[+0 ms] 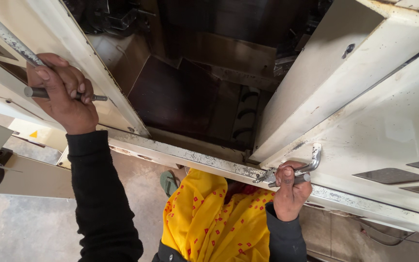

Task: The person opens the machine door, places a metal rod inside, closes the door, and presses a button on the control panel. They then retrieve the rod, wipe it with a cloth, and repeat the process with another rod.

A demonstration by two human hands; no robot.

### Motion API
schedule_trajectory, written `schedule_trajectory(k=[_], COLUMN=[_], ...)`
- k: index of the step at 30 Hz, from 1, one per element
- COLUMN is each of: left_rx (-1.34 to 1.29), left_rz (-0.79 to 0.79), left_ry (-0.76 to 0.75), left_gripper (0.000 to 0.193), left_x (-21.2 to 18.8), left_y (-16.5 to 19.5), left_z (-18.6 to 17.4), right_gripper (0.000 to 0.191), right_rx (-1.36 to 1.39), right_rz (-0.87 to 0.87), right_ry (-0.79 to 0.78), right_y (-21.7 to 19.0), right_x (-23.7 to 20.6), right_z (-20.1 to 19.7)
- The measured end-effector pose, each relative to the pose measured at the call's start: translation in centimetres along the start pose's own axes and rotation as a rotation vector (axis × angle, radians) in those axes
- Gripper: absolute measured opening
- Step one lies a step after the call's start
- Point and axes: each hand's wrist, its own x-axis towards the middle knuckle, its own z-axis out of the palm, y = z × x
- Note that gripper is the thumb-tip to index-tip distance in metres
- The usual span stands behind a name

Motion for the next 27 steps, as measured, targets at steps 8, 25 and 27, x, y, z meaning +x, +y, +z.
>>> schedule_trajectory(k=[8,25,27], left_rx=[0.030,0.034,0.036], left_rz=[0.013,0.010,0.008], left_ry=[-0.002,-0.009,-0.010], left_gripper=[0.045,0.044,0.044], left_x=[0.14,0.27,0.28], left_y=[0.24,0.17,0.10], left_z=[0.54,0.51,0.41], right_gripper=[0.030,0.028,0.027], right_rx=[-0.023,-0.026,-0.035], right_rz=[-0.003,-0.019,-0.017], right_ry=[-0.017,-0.039,-0.041], right_y=[-0.14,0.12,0.11], right_x=[0.16,0.28,0.23], right_z=[-0.12,-0.36,-0.35])
